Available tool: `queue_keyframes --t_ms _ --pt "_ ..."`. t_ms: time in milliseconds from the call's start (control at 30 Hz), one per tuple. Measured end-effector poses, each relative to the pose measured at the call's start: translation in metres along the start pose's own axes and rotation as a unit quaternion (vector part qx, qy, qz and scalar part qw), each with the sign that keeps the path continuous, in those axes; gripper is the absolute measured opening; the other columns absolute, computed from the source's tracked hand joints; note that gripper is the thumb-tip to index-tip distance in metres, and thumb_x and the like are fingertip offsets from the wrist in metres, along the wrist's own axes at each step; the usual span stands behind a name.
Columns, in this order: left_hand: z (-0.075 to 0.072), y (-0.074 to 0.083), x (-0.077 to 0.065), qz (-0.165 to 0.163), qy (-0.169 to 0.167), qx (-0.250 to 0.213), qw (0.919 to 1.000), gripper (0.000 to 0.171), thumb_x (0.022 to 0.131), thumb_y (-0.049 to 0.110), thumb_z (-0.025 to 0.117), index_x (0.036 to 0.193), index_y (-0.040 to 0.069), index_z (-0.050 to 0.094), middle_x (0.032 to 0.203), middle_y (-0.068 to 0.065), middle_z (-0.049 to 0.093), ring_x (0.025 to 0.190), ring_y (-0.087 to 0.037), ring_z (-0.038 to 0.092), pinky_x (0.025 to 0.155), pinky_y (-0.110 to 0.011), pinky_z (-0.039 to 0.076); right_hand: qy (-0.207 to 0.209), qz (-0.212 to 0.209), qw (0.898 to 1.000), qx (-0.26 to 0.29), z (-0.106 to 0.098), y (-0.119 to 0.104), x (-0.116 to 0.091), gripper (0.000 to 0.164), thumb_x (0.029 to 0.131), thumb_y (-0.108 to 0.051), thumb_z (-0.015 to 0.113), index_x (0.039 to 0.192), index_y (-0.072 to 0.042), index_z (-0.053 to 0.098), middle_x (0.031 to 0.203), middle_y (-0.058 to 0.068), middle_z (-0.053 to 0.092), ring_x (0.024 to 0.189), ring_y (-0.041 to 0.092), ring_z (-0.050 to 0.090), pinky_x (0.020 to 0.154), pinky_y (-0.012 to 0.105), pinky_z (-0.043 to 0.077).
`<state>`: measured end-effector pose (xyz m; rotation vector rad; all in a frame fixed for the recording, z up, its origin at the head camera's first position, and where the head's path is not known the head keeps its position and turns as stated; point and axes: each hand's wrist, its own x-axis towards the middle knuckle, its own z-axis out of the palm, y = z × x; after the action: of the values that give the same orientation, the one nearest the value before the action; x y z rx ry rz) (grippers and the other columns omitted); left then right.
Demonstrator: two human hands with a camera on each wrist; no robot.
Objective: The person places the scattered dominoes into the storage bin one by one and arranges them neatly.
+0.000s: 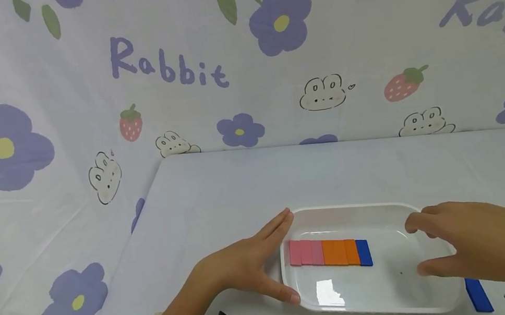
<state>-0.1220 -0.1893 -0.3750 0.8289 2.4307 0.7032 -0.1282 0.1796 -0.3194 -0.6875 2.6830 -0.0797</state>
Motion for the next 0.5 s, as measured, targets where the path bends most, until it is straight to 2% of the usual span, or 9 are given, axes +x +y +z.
queue_keyframes --t_ms 100,267,333,400,500 --pt "0.0 0.0 0.0 -0.003 0.0 0.004 1.0 0.131 0.069 0.075 0.076 0.161 0.03 -0.006 0.164 0.019 -0.014 0.148 -0.012 0.021 0.113 -0.046 0.035 0.011 0.012 1.0 -0.009 0.006 0.007 -0.011 0.059 0.07 -0.058 0.084 0.111 -0.02 0.066 0.094 -0.005 0.066 0.077 0.017 0.06 0.067 0.049 0.059" --pt "-0.001 -0.001 0.0 -0.005 0.004 0.007 1.0 0.132 0.068 0.074 0.077 0.161 0.03 -0.006 0.165 0.018 -0.013 0.148 -0.013 0.023 0.113 -0.047 0.034 0.076 0.013 0.997 -0.008 0.016 0.023 -0.028 0.061 0.069 -0.056 0.086 0.111 -0.017 0.065 0.091 -0.007 0.063 0.076 0.016 0.06 0.061 0.041 0.057" --pt "-0.001 -0.001 0.0 -0.002 0.004 0.006 1.0 0.132 0.069 0.073 0.078 0.161 0.03 -0.006 0.165 0.017 -0.013 0.148 -0.013 0.022 0.113 -0.046 0.034 0.089 0.017 0.996 -0.001 0.02 0.031 -0.033 0.062 0.069 -0.056 0.086 0.111 -0.015 0.064 0.091 -0.006 0.063 0.078 0.017 0.061 0.061 0.041 0.057" --pt "0.0 -0.001 0.001 0.001 0.002 0.005 1.0 0.132 0.069 0.073 0.077 0.161 0.03 -0.006 0.165 0.017 -0.013 0.148 -0.012 0.021 0.113 -0.046 0.034 0.088 0.03 0.996 0.008 0.026 0.04 -0.036 0.063 0.068 -0.056 0.086 0.111 -0.014 0.065 0.092 -0.005 0.063 0.079 0.018 0.061 0.062 0.042 0.058" --pt "0.0 -0.001 0.001 0.004 0.003 0.003 1.0 0.131 0.07 0.073 0.077 0.162 0.029 -0.006 0.164 0.019 -0.014 0.149 -0.012 0.021 0.113 -0.045 0.033 0.055 0.04 0.997 0.029 0.036 0.054 -0.038 0.065 0.069 -0.053 0.087 0.111 -0.011 0.064 0.097 -0.003 0.063 0.083 0.022 0.064 0.067 0.047 0.06"
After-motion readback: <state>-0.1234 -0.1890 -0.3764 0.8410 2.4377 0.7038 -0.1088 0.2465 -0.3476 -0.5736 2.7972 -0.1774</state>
